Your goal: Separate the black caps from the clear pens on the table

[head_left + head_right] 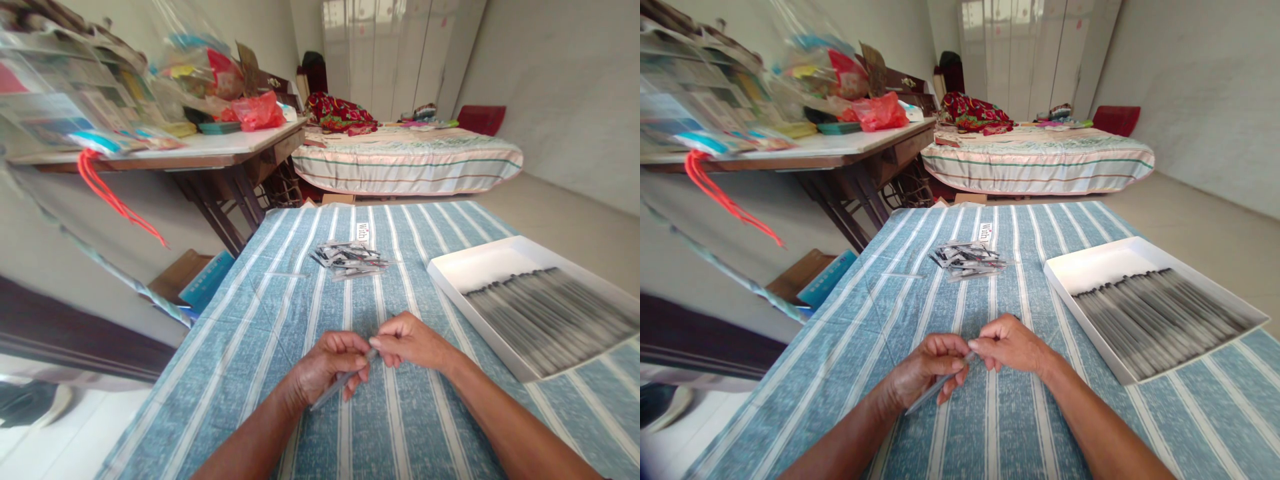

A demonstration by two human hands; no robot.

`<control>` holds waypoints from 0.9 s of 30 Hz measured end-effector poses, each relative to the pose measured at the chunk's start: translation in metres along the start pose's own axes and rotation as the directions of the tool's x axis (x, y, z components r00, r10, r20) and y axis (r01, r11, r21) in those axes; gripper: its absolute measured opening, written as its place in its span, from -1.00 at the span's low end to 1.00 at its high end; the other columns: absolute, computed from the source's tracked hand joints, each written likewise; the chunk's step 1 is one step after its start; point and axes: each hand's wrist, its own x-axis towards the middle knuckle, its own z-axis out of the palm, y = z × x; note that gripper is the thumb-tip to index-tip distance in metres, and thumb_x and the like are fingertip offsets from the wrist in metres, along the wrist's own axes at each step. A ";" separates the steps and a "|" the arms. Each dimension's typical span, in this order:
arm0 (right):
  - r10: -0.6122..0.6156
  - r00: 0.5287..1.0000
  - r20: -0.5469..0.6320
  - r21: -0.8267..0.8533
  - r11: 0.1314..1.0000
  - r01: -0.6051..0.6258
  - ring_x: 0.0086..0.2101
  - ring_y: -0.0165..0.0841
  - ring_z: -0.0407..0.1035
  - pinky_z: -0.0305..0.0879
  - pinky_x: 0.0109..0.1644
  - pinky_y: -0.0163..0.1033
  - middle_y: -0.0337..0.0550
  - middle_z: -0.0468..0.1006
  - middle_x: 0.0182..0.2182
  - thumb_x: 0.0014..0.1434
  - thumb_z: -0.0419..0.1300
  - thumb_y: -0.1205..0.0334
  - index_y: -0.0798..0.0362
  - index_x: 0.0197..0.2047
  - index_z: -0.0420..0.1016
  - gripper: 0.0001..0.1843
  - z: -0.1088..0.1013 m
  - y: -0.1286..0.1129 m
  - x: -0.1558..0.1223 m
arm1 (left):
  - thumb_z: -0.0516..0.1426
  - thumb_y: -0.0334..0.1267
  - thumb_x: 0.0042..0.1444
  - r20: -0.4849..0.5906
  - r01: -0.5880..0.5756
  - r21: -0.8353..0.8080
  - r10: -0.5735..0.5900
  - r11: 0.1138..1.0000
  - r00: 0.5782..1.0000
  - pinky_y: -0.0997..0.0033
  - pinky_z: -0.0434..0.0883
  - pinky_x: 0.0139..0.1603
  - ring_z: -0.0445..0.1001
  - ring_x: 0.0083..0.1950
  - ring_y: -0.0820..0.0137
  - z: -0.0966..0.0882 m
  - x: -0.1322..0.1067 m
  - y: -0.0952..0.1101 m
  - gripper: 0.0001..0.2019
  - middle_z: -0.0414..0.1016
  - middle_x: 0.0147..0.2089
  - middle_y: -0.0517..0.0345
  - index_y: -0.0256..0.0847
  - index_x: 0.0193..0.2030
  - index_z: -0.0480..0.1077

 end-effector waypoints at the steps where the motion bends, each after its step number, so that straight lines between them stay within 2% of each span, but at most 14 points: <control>1: 0.001 1.000 -0.012 -0.007 1.000 -0.001 -0.68 -0.53 0.25 0.15 -0.61 -0.45 -0.28 0.37 -0.73 0.09 0.09 -0.02 0.14 -0.65 0.36 -0.55 0.000 -0.001 0.000 | 0.20 -0.36 -0.10 -0.006 0.000 -0.004 0.000 1.000 1.000 0.60 0.24 -0.77 0.34 -0.70 0.53 0.000 0.000 0.000 -0.84 0.48 -0.53 0.11 -0.32 -0.32 0.41; 3: -0.002 0.999 -0.033 0.009 1.000 0.002 -0.67 -0.53 0.25 0.16 -0.60 -0.44 -0.29 0.38 -0.71 0.11 0.07 -0.03 0.14 -0.59 0.39 -0.57 -0.001 -0.002 -0.001 | 0.20 -0.36 -0.10 -0.028 0.000 -0.011 0.000 1.000 1.000 0.61 0.24 -0.77 0.33 -0.70 0.53 0.001 0.000 0.001 -0.84 0.48 -0.54 0.12 -0.32 -0.31 0.41; 7: -0.012 0.999 -0.038 0.082 0.997 0.016 -0.61 -0.51 0.31 0.21 -0.54 -0.44 -0.30 0.43 -0.62 0.06 0.15 0.04 0.11 -0.36 0.40 -0.73 -0.002 -0.003 -0.002 | 0.20 -0.37 -0.09 -0.036 0.002 -0.005 -0.002 1.000 0.999 0.61 0.25 -0.77 0.33 -0.70 0.54 0.001 0.001 0.001 -0.84 0.47 -0.54 0.13 -0.33 -0.31 0.40; 9: -0.010 0.999 -0.051 0.047 0.999 0.012 -0.63 -0.52 0.29 0.20 -0.56 -0.44 -0.31 0.41 -0.65 0.08 0.13 0.04 0.11 -0.45 0.36 -0.72 0.000 -0.004 -0.002 | 0.19 -0.37 -0.09 -0.024 0.005 -0.003 -0.005 1.000 1.000 0.60 0.27 -0.76 0.34 -0.69 0.53 0.001 0.001 0.001 -0.85 0.47 -0.54 0.12 -0.34 -0.31 0.40; 12: 0.022 0.996 -0.084 -0.028 0.999 -0.025 -0.71 -0.53 0.21 0.14 -0.62 -0.45 -0.32 0.32 -0.75 0.14 0.03 -0.02 0.11 -0.59 0.30 -0.58 0.002 -0.004 -0.001 | 0.19 -0.38 -0.08 -0.028 0.001 -0.015 -0.001 1.000 1.000 0.59 0.28 -0.76 0.35 -0.69 0.52 0.000 0.002 0.000 -0.84 0.47 -0.53 0.11 -0.33 -0.30 0.38; 17: 0.010 0.999 -0.052 0.024 1.000 -0.008 -0.64 -0.51 0.28 0.21 -0.57 -0.44 -0.32 0.40 -0.67 0.07 0.12 0.02 0.10 -0.44 0.35 -0.70 0.002 -0.005 -0.001 | 0.18 -0.39 -0.07 -0.048 -0.008 -0.015 0.007 1.000 0.999 0.59 0.29 -0.76 0.34 -0.69 0.52 0.001 0.002 -0.001 -0.85 0.47 -0.54 0.11 -0.33 -0.31 0.38; 21: 0.029 0.995 -0.096 -0.044 0.998 -0.034 -0.71 -0.53 0.23 0.13 -0.63 -0.45 -0.32 0.33 -0.75 0.14 0.02 -0.02 0.11 -0.58 0.29 -0.58 0.004 -0.004 0.000 | 0.20 -0.38 -0.09 -0.048 -0.008 -0.025 0.007 1.000 0.999 0.59 0.29 -0.76 0.34 -0.68 0.52 0.001 0.003 -0.001 -0.84 0.47 -0.54 0.10 -0.32 -0.31 0.38; 25: 0.015 0.998 -0.067 0.036 0.999 -0.012 -0.66 -0.51 0.28 0.20 -0.58 -0.43 -0.33 0.40 -0.69 0.07 0.11 -0.01 0.09 -0.44 0.35 -0.69 0.004 -0.003 0.001 | 0.22 -0.37 -0.11 -0.061 -0.014 -0.029 0.012 0.999 0.998 0.58 0.29 -0.75 0.34 -0.69 0.52 0.001 0.003 -0.001 -0.84 0.47 -0.55 0.12 -0.31 -0.32 0.40; 27: 0.011 0.998 -0.067 0.034 0.999 -0.009 -0.66 -0.51 0.28 0.20 -0.58 -0.44 -0.34 0.39 -0.69 0.07 0.12 0.00 0.09 -0.47 0.33 -0.69 0.003 -0.003 0.001 | 0.22 -0.37 -0.10 -0.046 -0.010 -0.020 0.009 1.000 0.999 0.57 0.29 -0.75 0.34 -0.69 0.51 0.001 0.003 -0.001 -0.85 0.47 -0.55 0.11 -0.32 -0.33 0.40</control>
